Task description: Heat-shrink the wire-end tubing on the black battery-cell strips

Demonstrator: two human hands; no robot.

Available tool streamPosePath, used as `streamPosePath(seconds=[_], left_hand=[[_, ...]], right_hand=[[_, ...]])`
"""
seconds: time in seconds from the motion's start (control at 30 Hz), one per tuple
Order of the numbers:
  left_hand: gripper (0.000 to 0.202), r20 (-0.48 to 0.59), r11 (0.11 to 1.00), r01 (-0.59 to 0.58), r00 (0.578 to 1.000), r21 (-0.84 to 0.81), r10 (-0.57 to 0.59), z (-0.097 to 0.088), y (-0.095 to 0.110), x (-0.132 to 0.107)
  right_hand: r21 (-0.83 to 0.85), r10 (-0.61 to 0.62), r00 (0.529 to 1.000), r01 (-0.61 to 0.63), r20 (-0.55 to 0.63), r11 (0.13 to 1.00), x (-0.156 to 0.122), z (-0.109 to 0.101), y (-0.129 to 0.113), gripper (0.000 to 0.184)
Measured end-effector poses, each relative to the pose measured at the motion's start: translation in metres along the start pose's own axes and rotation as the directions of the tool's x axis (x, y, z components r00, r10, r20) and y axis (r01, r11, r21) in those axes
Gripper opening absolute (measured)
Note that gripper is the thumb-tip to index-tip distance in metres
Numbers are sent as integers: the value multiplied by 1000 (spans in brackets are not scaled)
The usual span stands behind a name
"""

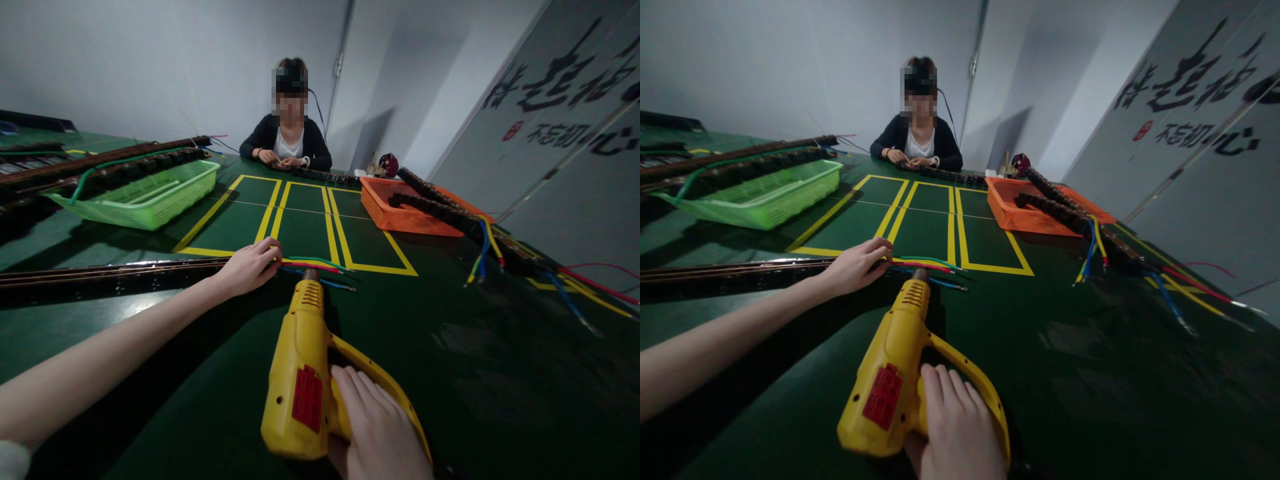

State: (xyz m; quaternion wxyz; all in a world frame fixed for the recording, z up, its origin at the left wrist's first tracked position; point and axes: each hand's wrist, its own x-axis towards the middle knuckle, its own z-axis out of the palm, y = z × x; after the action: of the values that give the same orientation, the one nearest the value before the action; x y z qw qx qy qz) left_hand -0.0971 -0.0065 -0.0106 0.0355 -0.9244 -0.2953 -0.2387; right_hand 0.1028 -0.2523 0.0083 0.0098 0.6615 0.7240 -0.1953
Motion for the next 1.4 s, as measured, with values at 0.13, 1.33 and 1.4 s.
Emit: streamPosePath(seconds=[0.13,1.33,1.4], left_hand=[[18,73,999,40,997,-7,-39,5,1,14],[22,174,998,-8,985,-61,19,13,-6,18],[23,158,1000,-10,987,-28,15,14,-2,17]], right_hand=[[218,-62,998,64,-17,974,0,-19,4,61],[341,-209,978,193,11,920,83,-56,10,79],[354,-194,981,183,-6,917,84,-56,12,78]])
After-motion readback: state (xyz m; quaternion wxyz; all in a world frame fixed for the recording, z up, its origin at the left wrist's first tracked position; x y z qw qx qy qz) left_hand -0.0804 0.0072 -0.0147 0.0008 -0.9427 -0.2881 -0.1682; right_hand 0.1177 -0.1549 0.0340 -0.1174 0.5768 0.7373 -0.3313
